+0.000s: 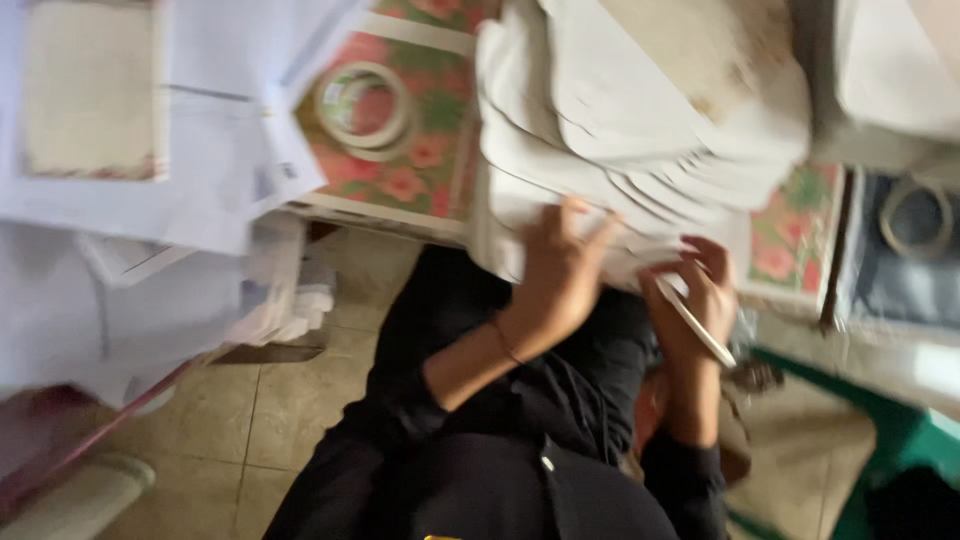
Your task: The person sits at a table and repeatedly picks up white paper cutouts, folds them, and stacks them. They handle the items one at a time, folding each piece and placing it onto a growing pile on the table.
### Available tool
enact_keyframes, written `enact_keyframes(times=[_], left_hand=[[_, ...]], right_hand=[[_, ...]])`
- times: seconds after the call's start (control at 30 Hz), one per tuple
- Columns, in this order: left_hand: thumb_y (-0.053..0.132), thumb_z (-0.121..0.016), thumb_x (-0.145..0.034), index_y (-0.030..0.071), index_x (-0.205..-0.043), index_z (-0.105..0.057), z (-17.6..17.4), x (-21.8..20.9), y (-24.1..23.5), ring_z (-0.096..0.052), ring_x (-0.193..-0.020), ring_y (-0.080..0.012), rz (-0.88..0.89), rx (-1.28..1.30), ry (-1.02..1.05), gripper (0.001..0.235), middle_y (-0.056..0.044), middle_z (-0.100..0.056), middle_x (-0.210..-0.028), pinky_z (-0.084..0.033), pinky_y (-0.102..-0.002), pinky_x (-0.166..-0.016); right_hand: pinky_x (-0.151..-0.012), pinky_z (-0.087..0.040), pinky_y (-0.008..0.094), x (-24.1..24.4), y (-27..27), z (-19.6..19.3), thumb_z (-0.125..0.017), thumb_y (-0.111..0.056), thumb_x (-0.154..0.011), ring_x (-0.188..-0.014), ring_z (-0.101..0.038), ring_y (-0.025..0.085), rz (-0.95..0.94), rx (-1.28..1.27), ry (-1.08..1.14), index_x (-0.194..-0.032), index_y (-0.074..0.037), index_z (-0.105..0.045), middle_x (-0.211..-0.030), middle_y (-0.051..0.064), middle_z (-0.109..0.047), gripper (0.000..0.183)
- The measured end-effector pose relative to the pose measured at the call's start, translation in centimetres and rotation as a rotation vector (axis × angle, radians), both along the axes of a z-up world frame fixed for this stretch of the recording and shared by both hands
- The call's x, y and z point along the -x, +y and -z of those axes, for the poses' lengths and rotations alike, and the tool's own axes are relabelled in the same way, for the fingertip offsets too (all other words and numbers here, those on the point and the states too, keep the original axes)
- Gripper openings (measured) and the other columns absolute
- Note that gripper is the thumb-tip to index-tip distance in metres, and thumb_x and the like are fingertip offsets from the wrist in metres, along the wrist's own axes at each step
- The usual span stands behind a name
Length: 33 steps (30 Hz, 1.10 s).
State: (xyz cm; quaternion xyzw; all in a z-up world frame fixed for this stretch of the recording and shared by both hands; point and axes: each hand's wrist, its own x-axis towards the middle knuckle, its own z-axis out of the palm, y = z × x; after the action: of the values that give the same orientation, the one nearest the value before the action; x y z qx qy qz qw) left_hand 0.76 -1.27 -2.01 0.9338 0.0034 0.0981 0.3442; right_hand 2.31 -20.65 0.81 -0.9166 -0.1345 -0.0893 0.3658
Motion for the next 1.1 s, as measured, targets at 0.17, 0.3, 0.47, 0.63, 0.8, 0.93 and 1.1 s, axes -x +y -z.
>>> enact_keyframes(times=[0.17,0.3,0.47,0.63,0.8,0.93,1.1], left_hand=[[0.018,-0.083,-0.084,0.015,-0.143,-0.066,-3.3,0.2,-0.1,-0.058,-0.106,-0.0333,0.009,-0.217,-0.219,0.062,-0.015,-0.056,-0.127,-0.05,-0.049,-0.084],[-0.005,-0.081,-0.092,0.009,-0.088,-0.069,-4.0,-1.7,0.6,-0.059,-0.088,-0.0223,-0.2,-0.396,-0.327,0.019,-0.006,-0.059,-0.096,-0.048,-0.034,-0.066],[0.005,-0.078,-0.094,0.011,-0.095,-0.069,0.7,-6.6,2.9,-0.062,-0.087,-0.0244,-0.139,-0.314,-0.397,0.011,-0.007,-0.059,-0.1,-0.046,-0.038,-0.059],[0.008,-0.09,-0.08,0.012,-0.108,-0.071,0.5,-6.8,4.5,-0.061,-0.1,-0.0324,0.011,-0.245,-0.321,0.035,-0.008,-0.059,-0.101,-0.051,-0.047,-0.075],[0.029,-0.1,-0.068,0.024,-0.143,-0.056,1.4,-5.7,3.9,-0.058,-0.118,-0.0354,0.011,-0.074,0.048,0.087,-0.006,-0.052,-0.127,-0.05,-0.054,-0.095],[0.034,-0.103,-0.062,0.026,-0.141,-0.055,0.5,-5.7,3.2,-0.057,-0.118,-0.0364,-0.038,-0.054,0.079,0.093,-0.006,-0.052,-0.125,-0.049,-0.053,-0.094],[0.031,-0.103,-0.063,0.024,-0.14,-0.053,0.2,-5.7,3.0,-0.055,-0.122,-0.0381,-0.038,-0.01,0.089,0.092,-0.009,-0.052,-0.127,-0.046,-0.053,-0.096]], right_hand=[[-0.095,-0.059,0.042,0.7,1.0,-4.7,-0.096,-0.012,-0.099,-0.119,-0.07,0.035,-0.007,0.017,-0.245,-0.105,-0.005,-0.08,-0.134,0.017,-0.067,0.018],[-0.098,-0.056,0.048,-0.6,1.3,-3.5,-0.096,-0.013,-0.102,-0.117,-0.066,0.033,-0.049,0.128,-0.4,-0.102,0.002,-0.08,-0.131,0.021,-0.068,0.022],[-0.089,-0.058,0.048,-1.6,3.0,-0.9,-0.089,-0.017,-0.103,-0.101,-0.073,0.036,0.025,0.061,-0.271,-0.108,-0.016,-0.082,-0.13,0.01,-0.072,0.008],[-0.091,-0.059,0.053,-2.4,3.4,-0.3,-0.083,-0.012,-0.104,-0.103,-0.075,0.042,0.022,0.088,-0.23,-0.11,-0.015,-0.08,-0.133,0.012,-0.073,0.008],[-0.091,-0.061,0.048,-2.7,2.5,0.5,-0.093,-0.023,-0.095,-0.1,-0.078,0.036,-0.021,0.13,-0.118,-0.1,-0.02,-0.086,-0.124,0.006,-0.078,0.009],[-0.089,-0.061,0.049,-2.6,2.6,0.0,-0.091,-0.023,-0.096,-0.097,-0.078,0.038,-0.031,0.16,-0.159,-0.101,-0.02,-0.087,-0.126,0.007,-0.08,0.007],[-0.084,-0.063,0.047,-1.4,3.5,-0.5,-0.09,-0.014,-0.098,-0.088,-0.077,0.034,0.005,0.103,-0.229,-0.101,-0.013,-0.087,-0.133,0.011,-0.079,0.004]])
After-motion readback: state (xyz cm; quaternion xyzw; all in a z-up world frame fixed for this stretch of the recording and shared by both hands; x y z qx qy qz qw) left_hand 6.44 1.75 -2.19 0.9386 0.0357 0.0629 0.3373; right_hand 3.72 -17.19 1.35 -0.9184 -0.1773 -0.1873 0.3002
